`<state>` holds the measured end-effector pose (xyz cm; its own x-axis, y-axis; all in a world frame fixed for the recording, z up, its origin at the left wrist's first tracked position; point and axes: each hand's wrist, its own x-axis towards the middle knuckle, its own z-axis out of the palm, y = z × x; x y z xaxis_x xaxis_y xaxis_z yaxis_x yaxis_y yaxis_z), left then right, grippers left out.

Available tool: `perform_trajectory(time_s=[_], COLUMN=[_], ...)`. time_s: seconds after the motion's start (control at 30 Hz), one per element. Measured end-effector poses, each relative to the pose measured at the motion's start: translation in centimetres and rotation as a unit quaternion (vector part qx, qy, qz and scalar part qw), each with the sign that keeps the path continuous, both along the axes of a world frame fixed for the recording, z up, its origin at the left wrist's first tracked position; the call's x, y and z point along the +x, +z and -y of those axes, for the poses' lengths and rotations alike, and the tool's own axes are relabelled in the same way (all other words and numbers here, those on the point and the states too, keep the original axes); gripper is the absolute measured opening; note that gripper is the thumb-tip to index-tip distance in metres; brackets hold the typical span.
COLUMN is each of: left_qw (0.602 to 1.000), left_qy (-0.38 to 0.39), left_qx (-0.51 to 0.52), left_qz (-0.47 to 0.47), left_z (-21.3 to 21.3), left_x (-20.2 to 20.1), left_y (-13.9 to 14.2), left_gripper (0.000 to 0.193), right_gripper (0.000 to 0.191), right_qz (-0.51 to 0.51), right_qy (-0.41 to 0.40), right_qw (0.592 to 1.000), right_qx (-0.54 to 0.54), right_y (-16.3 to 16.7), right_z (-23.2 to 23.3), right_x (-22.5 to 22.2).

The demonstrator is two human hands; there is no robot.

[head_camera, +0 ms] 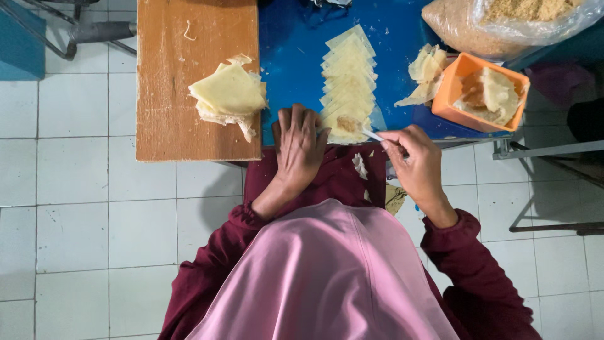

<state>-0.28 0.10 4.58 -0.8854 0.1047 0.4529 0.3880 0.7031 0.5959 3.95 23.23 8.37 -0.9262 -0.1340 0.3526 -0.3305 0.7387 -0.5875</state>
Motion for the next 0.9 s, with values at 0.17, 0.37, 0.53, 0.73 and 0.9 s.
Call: perform_trajectory(time_s=[0.17,0.37,0.53,0.73,0.9], left_qw=[0.999,0.993,0.977,0.966,0.959], left_qy=[-0.023,-0.064,-0.108,-0.162,-0.229], left_qx=[0.038,0.096,0.182,0.191,0.148], left_qz=[-0.012,-0.017,0.036,0.061,0.072], left_z=[-0.5,-0.7,-0.7,-0.4,0.6], left_x=[-0.3,-0.4,-0.7,-1.5,-1.5], left_y=[-0.7,-1.1,-1.3,-1.1,-0.7], left_gripper=[0.017,0.016,0.021,0.027,0.047], right_gripper=[0.023,0.034,0.029,0.005,0.024], right_qz=[-0.162,-0.185,-0.166,-0.241,-0.251], right_qy=[0.041,0.056,0.025,-0.11,-0.101], right_qw=[0.975,0.97,0.976,0.94,0.932], right_qx=[0.146,0.149,0.141,0.213,0.239], right_y=[0.0,-0.7,-1.6,4.7,7.5], right_z=[0.3,-0.9,-1.4,-8.7,-15.2], right_x=[0.1,0.7,0.4,-0.8,-8.0])
